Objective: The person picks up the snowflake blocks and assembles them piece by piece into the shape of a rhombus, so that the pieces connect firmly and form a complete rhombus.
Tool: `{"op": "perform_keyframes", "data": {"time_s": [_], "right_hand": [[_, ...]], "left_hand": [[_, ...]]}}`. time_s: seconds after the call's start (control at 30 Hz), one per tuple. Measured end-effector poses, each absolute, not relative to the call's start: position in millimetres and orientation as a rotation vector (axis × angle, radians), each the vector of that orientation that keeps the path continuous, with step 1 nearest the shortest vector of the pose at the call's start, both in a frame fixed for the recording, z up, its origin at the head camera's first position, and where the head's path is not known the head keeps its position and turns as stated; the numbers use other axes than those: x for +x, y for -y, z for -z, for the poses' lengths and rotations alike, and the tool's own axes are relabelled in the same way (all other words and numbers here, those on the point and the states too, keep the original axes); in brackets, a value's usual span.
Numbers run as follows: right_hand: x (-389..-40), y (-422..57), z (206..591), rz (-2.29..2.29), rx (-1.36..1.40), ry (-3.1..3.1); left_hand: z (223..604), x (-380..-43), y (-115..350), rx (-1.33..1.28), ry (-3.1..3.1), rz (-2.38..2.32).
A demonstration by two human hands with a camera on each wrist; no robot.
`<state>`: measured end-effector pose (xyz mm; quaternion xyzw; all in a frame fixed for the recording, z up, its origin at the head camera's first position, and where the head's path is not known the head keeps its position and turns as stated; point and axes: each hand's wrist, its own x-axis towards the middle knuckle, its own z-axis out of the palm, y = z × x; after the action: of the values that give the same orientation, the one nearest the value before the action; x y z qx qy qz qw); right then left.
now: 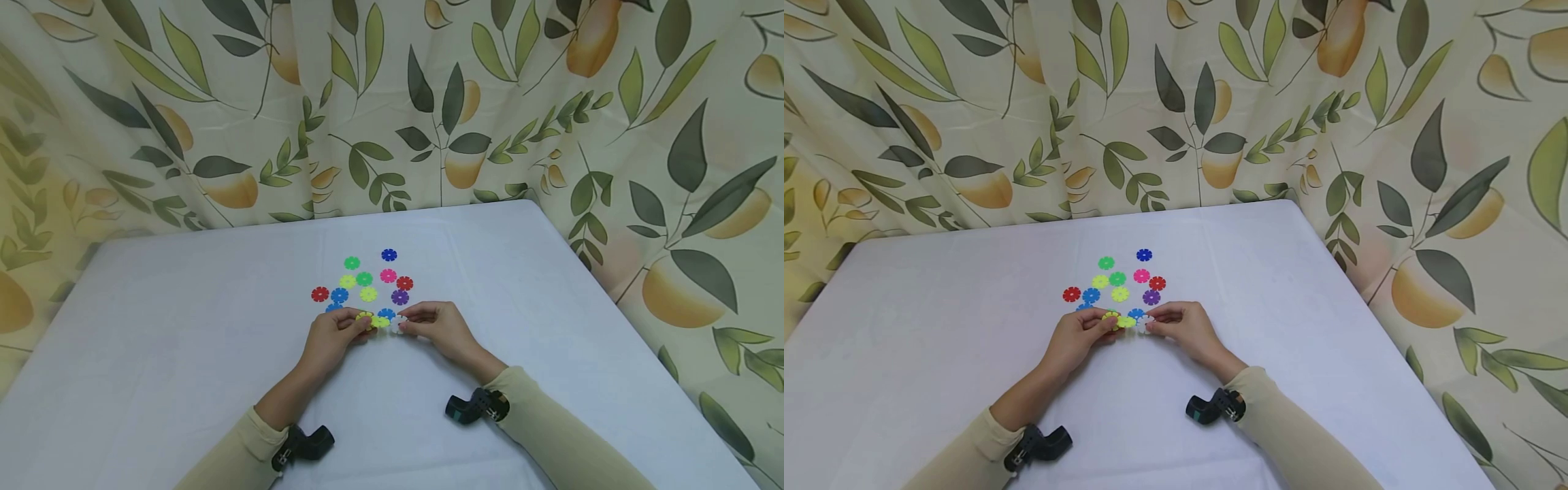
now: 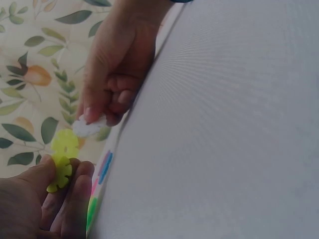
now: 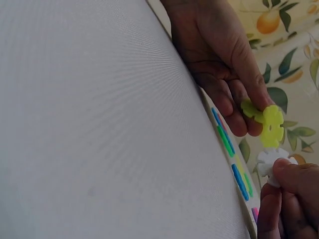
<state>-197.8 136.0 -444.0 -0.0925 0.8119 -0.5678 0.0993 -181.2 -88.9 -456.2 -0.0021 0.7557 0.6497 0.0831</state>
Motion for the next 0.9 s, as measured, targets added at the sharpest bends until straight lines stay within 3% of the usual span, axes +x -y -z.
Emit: {"op": "perform_keyframes", "data": {"time_s": [0.9], "right_hand": [[-196.0,-132.2,447.2,1.706,-0.337,-2.376]], "left_hand": [[454.7,-177.3,87.3,0.028,-2.319,-1.836]]}}
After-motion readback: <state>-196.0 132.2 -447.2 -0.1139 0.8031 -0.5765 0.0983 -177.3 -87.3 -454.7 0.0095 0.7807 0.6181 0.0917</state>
